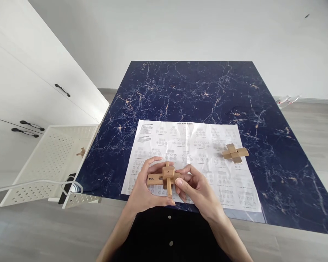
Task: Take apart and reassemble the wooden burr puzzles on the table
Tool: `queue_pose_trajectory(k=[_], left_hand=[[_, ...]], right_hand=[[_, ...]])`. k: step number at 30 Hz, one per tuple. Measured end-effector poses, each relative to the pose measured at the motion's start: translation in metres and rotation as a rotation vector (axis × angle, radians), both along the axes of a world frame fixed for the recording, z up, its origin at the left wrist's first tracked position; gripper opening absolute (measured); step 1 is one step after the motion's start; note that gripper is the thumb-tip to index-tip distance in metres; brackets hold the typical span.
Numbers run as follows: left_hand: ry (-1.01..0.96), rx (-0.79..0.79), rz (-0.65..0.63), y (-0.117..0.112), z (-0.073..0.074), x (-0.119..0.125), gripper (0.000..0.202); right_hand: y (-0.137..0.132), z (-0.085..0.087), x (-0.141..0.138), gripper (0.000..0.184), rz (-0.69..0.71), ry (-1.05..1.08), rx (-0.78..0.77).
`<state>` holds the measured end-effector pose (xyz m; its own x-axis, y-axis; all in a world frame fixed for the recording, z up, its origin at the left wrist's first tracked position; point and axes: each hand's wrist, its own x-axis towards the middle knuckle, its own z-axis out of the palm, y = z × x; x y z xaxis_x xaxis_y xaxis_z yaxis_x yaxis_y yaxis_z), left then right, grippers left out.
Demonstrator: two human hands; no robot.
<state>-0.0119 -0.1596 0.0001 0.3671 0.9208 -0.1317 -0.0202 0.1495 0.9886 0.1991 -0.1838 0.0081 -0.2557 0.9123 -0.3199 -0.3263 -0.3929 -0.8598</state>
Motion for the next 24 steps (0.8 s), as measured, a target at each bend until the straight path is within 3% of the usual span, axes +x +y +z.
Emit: queue_pose_trajectory(k=[6,9,12,18,21,24], left_hand=[[0.013,0.124,-0.022,0.004,0.003,0.002,0.084],[0.034,0.153,-0.033,0.005,0.007,0.003,0.050],[0.059,0.155,0.037,0.005,0.009,0.002,0.019],[0.010,0.187,0.160,0.005,0.006,0.000,0.020],[0.043,0.120,0.367,0.005,0.002,0.000,0.027],[0.046,0.018,0.555,0.006,-0.001,0.004,0.050]], right_hand=[[0.002,-0.003,-0.001,0.041,-0.008,-0.090,0.044],[0.002,-0.005,-0.003,0.042,-0.030,-0.091,0.054],[0.001,-0.005,-0.006,0.042,-0.091,-0.118,0.060],[-0.001,-0.010,-0.005,0.038,-0.325,-0.195,0.073],[-0.002,-0.014,0.001,0.034,-0.383,-0.232,0.086],[-0.003,-0.014,0.005,0.031,-0.359,-0.234,0.083]])
